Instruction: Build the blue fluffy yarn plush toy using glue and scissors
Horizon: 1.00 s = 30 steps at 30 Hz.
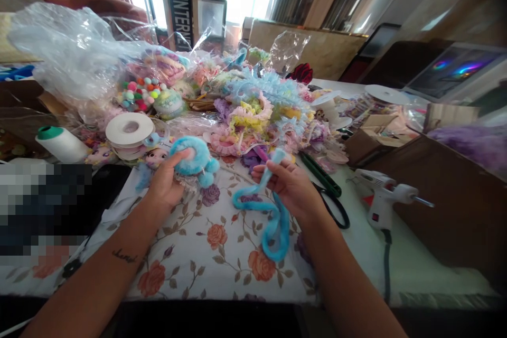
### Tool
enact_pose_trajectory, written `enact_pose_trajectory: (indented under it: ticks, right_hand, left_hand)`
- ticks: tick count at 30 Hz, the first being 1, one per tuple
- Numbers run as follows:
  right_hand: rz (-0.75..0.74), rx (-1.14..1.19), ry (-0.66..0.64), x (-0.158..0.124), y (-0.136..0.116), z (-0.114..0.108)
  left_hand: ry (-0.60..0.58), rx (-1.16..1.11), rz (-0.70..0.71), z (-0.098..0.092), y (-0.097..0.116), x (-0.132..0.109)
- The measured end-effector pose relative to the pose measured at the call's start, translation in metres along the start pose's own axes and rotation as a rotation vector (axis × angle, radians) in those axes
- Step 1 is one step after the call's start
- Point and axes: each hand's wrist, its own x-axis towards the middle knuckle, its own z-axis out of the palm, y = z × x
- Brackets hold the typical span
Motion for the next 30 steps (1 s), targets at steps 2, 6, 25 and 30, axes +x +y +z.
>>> enact_pose_trajectory:
  ticks: [2,6,25,30]
  right_hand:
    - [0.024,0.174,0.063,0.003,-0.008,-0.006]
    - [-0.134,0.2,0.251,0.002,-0.051,-0.031]
    - [-0.176,-1.09,-0.682,-0.008,-0.013,0.006]
    - [-0.312,-1.136,-0.469,-0.01,-0.014,0.001]
  left_hand:
    - [0.021,-0.031,0.006,0.0,0.002,0.002]
    - [0.062,-0.08,0.008,-0.002,0.004,0.005]
    - [0.071,-0.171,0.008,0.0,0.004,0.005]
    - [0.012,-0.067,0.009,-0.006,-0.001,0.008]
